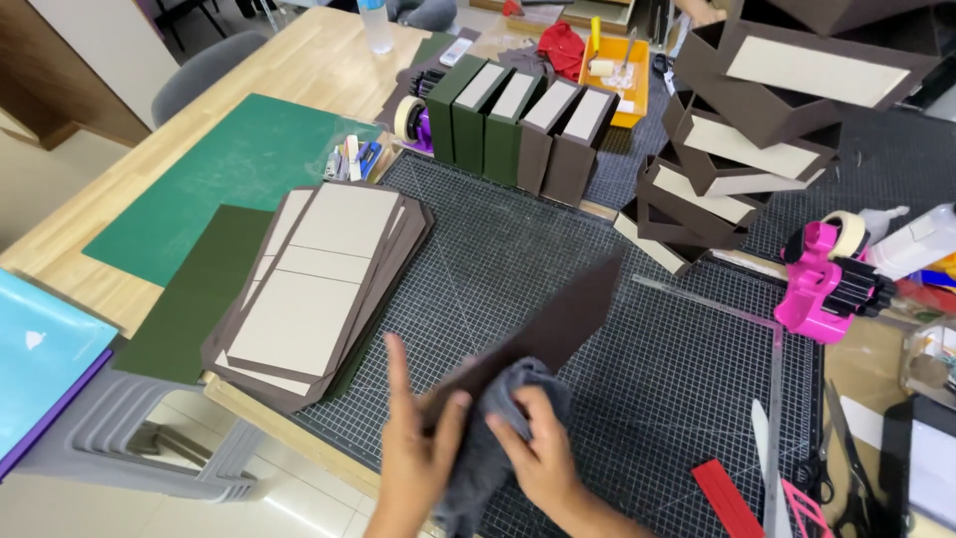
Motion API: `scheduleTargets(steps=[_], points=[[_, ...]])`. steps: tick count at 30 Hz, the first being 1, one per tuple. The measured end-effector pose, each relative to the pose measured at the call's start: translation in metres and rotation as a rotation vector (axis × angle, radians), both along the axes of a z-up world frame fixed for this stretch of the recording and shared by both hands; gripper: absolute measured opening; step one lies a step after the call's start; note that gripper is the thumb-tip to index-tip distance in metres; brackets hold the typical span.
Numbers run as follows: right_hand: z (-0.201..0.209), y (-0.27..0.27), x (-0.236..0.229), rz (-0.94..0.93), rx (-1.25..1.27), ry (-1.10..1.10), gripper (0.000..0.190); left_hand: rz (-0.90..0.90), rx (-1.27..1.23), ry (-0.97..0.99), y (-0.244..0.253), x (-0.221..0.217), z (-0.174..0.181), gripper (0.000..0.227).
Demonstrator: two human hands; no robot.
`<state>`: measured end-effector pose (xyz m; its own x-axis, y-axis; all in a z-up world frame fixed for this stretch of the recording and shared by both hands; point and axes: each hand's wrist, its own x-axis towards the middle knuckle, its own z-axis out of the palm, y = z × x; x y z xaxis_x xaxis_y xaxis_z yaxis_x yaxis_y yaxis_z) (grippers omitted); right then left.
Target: The person constructs a book cover by applying glue to cardboard pieces using a roller, adhering them to a brown paper backing, and smoothing the edges with a red plastic tool and a cloth.
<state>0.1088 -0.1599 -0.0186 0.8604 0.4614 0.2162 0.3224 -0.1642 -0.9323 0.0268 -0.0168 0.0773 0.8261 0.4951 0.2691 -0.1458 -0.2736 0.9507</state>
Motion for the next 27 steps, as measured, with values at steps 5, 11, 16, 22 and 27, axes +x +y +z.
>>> scheduleTargets(steps=[5, 11, 16, 22, 27], points=[[0.074, 0.027, 0.018, 0.065, 0.215, -0.155, 0.014, -0.013, 0.231, -0.025, 0.009, -0.009, -0.005, 0.095], [0.07, 0.028, 0.019, -0.038, 0.172, -0.365, 0.017, -0.03, 0.201, 0.03, 0.015, -0.019, -0.032, 0.098], [0.038, 0.021, 0.121, -0.344, 0.079, -0.32, 0.03, -0.164, 0.236, -0.147, 0.02, -0.02, -0.02, 0.097], [0.007, -0.027, 0.212, -0.661, 0.048, -0.096, 0.028, 0.08, 0.134, 0.069, 0.02, -0.025, -0.028, 0.105], [0.059, -0.097, 0.177, -0.775, 0.313, -0.536, 0.035, -0.054, 0.214, -0.133, 0.027, -0.017, -0.016, 0.103]])
